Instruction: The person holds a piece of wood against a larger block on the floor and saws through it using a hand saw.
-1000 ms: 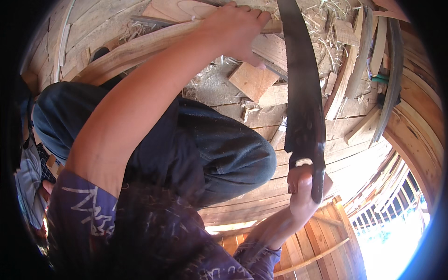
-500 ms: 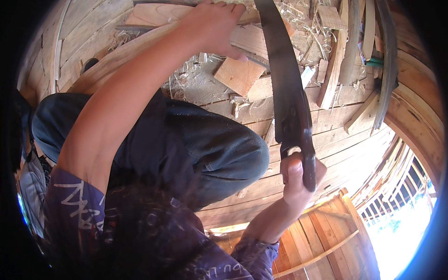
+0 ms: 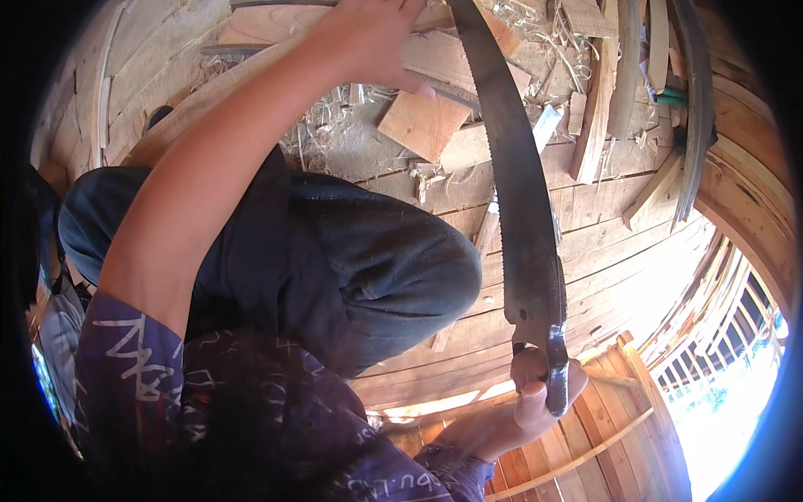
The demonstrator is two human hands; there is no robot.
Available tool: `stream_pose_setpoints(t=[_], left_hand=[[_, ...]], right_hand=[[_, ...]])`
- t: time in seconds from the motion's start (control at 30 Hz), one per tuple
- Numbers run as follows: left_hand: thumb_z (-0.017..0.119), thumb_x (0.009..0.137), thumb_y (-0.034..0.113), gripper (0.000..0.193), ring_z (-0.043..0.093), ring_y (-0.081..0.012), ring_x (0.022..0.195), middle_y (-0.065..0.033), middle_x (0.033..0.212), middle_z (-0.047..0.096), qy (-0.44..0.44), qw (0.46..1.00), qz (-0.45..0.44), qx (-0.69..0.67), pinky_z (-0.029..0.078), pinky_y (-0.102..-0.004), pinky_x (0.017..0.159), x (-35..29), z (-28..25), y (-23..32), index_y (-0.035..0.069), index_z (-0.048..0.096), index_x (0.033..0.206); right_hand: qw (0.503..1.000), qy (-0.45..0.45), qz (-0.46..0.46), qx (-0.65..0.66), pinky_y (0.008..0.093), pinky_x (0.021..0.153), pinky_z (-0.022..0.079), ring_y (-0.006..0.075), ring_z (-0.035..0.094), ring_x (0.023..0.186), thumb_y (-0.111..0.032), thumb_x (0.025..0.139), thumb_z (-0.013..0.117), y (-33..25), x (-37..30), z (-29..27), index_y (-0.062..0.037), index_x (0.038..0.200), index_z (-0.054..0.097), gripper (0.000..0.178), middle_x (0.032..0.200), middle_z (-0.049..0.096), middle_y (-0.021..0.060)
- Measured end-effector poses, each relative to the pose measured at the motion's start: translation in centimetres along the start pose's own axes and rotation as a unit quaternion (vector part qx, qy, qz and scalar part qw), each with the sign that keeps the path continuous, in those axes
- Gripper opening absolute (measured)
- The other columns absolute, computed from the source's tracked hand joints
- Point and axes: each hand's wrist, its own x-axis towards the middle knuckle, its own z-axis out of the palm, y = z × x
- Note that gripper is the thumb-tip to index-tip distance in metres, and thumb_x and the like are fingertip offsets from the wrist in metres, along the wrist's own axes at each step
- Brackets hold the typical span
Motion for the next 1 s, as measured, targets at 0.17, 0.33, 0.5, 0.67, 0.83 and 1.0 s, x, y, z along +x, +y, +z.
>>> stream_pose_setpoints(t=[0.17, 0.33, 0.5, 0.67, 0.83, 1.0], left_hand=[[0.076, 0.062, 0.053, 0.090, 0.058, -0.0317, 0.108, -0.0213, 0.113, 0.060, -0.026, 0.999, -0.003, 0.024, 0.047, -0.0416, 0.090, 1.3, 1.2, -0.1, -0.006, 0.046, 0.122], [0.076, 0.061, 0.056, 0.090, 0.060, -0.0321, 0.105, -0.0221, 0.113, 0.060, -0.008, 1.000, 0.017, 0.022, 0.047, -0.0417, 0.090, 1.0, -0.3, -0.2, -0.006, 0.048, 0.120], [0.076, 0.062, 0.054, 0.087, 0.058, -0.0317, 0.108, -0.0207, 0.114, 0.060, -0.031, 0.999, 0.002, -0.009, 0.046, -0.0423, 0.090, 0.5, -0.5, 0.2, -0.005, 0.049, 0.118], [0.077, 0.062, 0.053, 0.086, 0.058, -0.0308, 0.108, -0.0200, 0.114, 0.060, -0.044, 0.999, -0.007, 0.009, 0.045, -0.0418, 0.092, 0.3, -0.9, -0.2, -0.004, 0.048, 0.120], [0.077, 0.061, 0.053, 0.087, 0.060, -0.0310, 0.105, -0.0200, 0.112, 0.060, -0.022, 1.000, 0.011, -0.014, 0.047, -0.0413, 0.089, 0.7, -0.5, 0.0, -0.004, 0.049, 0.120], [0.078, 0.060, 0.053, 0.088, 0.060, -0.0313, 0.105, -0.0203, 0.111, 0.061, -0.032, 0.999, 0.012, 0.003, 0.048, -0.0405, 0.089, 0.6, 0.0, -0.5, -0.004, 0.049, 0.120]], right_hand=[[0.998, -0.010, 0.028, -0.051, 0.0240, 0.036, 0.018, 0.0075, 0.029, 0.038, -0.040, 0.091, 0.061, 4.1, 5.4, 1.9, -0.0074, 0.058, 0.036, 0.053, 0.047, 0.031, -0.0014], [0.999, -0.018, 0.046, 0.008, 0.0239, 0.038, 0.020, 0.0068, 0.029, 0.040, -0.045, 0.090, 0.061, 2.2, 7.6, 1.9, -0.0082, 0.062, 0.037, 0.052, 0.050, 0.033, -0.0020], [0.999, -0.010, 0.046, 0.011, 0.0227, 0.036, 0.019, 0.0061, 0.028, 0.038, -0.044, 0.089, 0.064, -0.6, 1.5, -1.4, -0.0067, 0.068, 0.037, 0.050, 0.050, 0.028, -0.0037], [0.997, -0.013, 0.055, -0.049, 0.0235, 0.039, 0.022, 0.0073, 0.035, 0.039, -0.053, 0.085, 0.064, -0.2, -1.1, -1.3, -0.0040, 0.058, 0.044, 0.060, 0.047, 0.041, 0.0009], [1.000, 0.000, 0.025, -0.006, 0.0225, 0.037, 0.019, 0.0062, 0.029, 0.040, -0.041, 0.090, 0.063, 3.6, 5.1, 2.0, -0.0056, 0.065, 0.041, 0.049, 0.049, 0.033, -0.0013], [0.998, -0.035, 0.053, 0.002, 0.0236, 0.039, 0.020, 0.0081, 0.029, 0.042, -0.042, 0.090, 0.062, 2.0, 9.0, 3.3, -0.0069, 0.064, 0.040, 0.049, 0.050, 0.032, -0.0017]])
